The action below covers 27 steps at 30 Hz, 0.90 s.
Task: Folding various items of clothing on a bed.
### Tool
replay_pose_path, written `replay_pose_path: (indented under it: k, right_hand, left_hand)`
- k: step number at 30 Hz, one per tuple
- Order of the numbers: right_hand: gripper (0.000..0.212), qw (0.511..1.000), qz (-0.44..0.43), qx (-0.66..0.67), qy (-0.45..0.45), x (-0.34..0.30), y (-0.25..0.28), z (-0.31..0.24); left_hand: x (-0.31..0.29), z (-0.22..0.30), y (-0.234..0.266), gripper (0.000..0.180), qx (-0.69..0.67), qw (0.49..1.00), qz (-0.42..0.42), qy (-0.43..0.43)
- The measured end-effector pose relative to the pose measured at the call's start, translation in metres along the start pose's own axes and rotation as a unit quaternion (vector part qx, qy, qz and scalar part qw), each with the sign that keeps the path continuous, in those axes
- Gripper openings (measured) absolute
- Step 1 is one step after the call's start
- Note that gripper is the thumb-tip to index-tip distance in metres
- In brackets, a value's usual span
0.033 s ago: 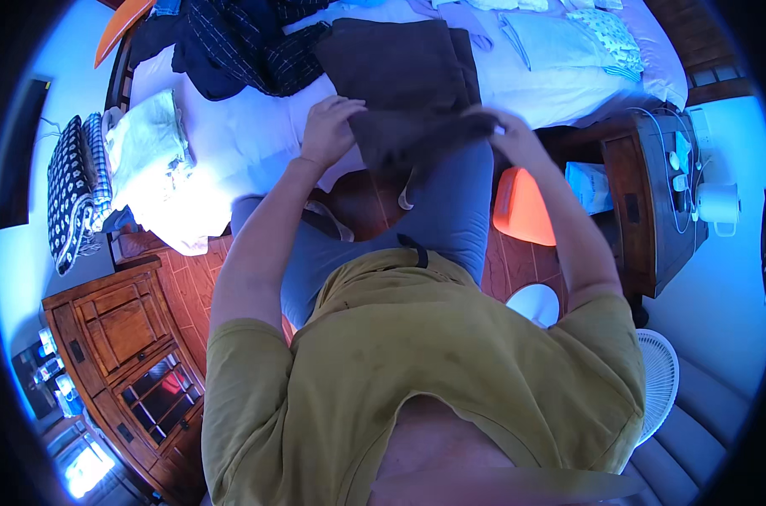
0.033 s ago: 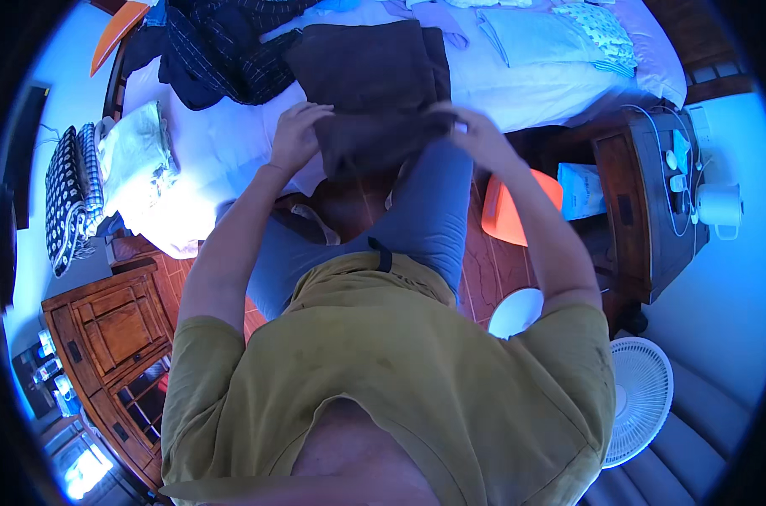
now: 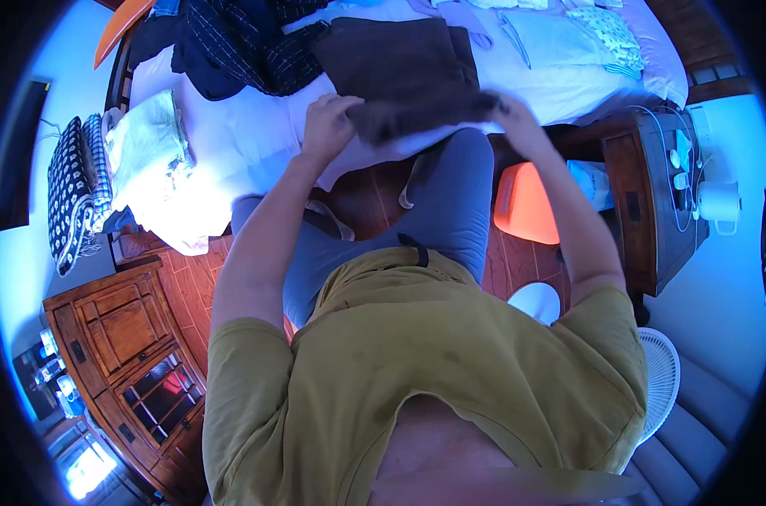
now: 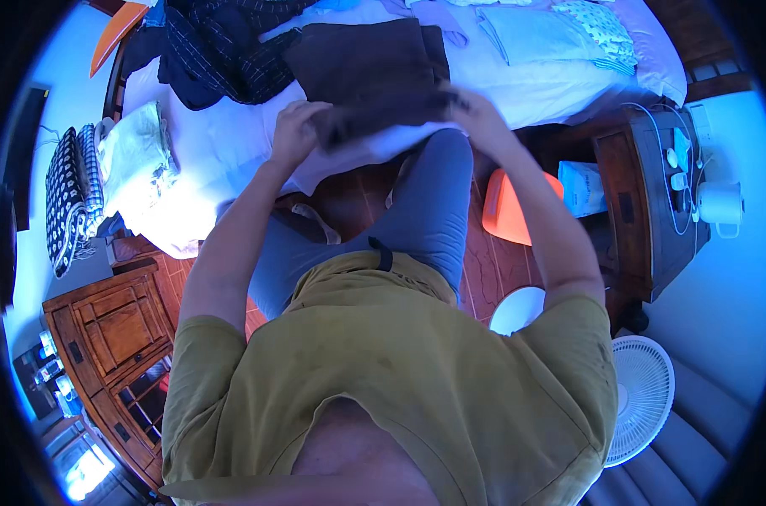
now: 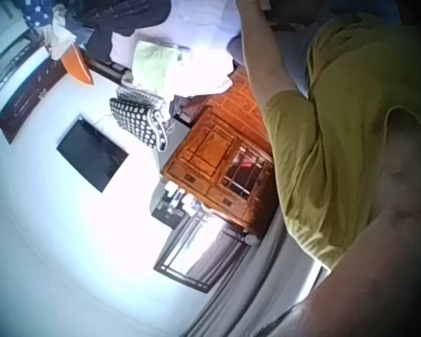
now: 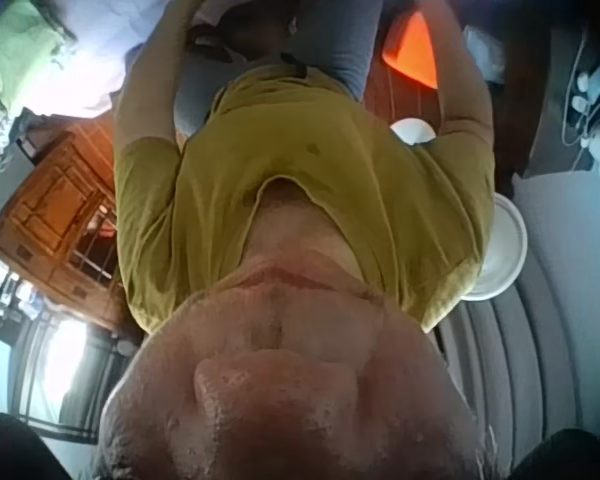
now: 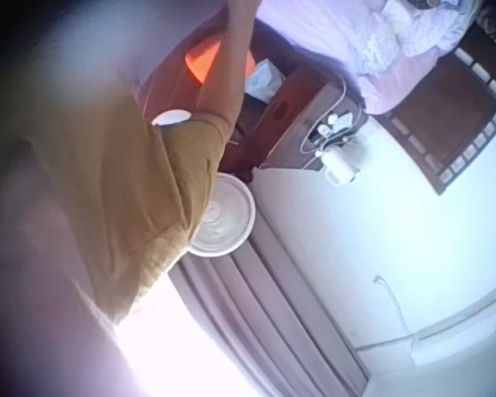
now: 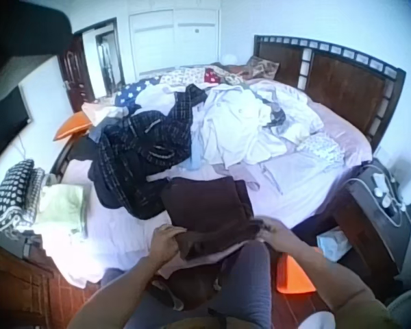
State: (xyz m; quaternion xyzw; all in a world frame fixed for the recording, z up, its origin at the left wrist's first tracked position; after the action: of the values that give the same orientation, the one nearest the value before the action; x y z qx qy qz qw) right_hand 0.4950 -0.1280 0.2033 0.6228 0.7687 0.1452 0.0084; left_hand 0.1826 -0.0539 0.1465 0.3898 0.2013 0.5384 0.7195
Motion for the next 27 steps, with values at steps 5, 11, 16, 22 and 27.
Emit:
replay_pose_path:
  k: [5, 11, 16, 22, 27]
  right_hand:
    - [0.040, 0.975, 0.201, 0.031, 0.091, 0.117, 0.050, 0.041]
    - [0.043, 0.790, 0.052, -0.493, 0.360, 0.116, -0.059, -0.059]
    - [0.050, 0.779, 0.030, -0.556, 0.289, 0.119, -0.094, 0.030]
    - [0.056, 0.775, -0.025, -0.613, 0.151, 0.109, -0.090, 0.092]
    - [0.054, 0.777, -0.024, -0.612, 0.144, 0.110, -0.094, 0.091]
  left_hand:
    - [0.047, -0.022, -0.035, 0.059, -0.104, 0.956, -0.019, 0.274]
    - [0.045, -0.023, -0.026, 0.059, -0.053, 0.945, -0.003, 0.324]
    - [0.035, -0.025, -0.025, 0.059, -0.073, 0.946, 0.003, 0.317]
    - [0.020, -0.006, -0.022, 0.055, -0.170, 0.939, 0.074, 0.290]
    - [0.017, -0.006, -0.027, 0.058, -0.389, 0.843, 0.184, 0.322]
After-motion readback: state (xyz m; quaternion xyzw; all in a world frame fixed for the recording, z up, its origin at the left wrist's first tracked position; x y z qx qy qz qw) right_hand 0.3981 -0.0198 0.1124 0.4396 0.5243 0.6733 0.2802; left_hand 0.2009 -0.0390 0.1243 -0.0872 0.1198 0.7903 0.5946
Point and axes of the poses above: each hand's wrist, its own x-axis towards the middle knuckle, its own y-axis out of the back of the hand, z = x × y, the point moved 2 cm from there along x, towards the middle knuckle, and after that the axes turned 12 degrees about y, right-handed, at the moved point
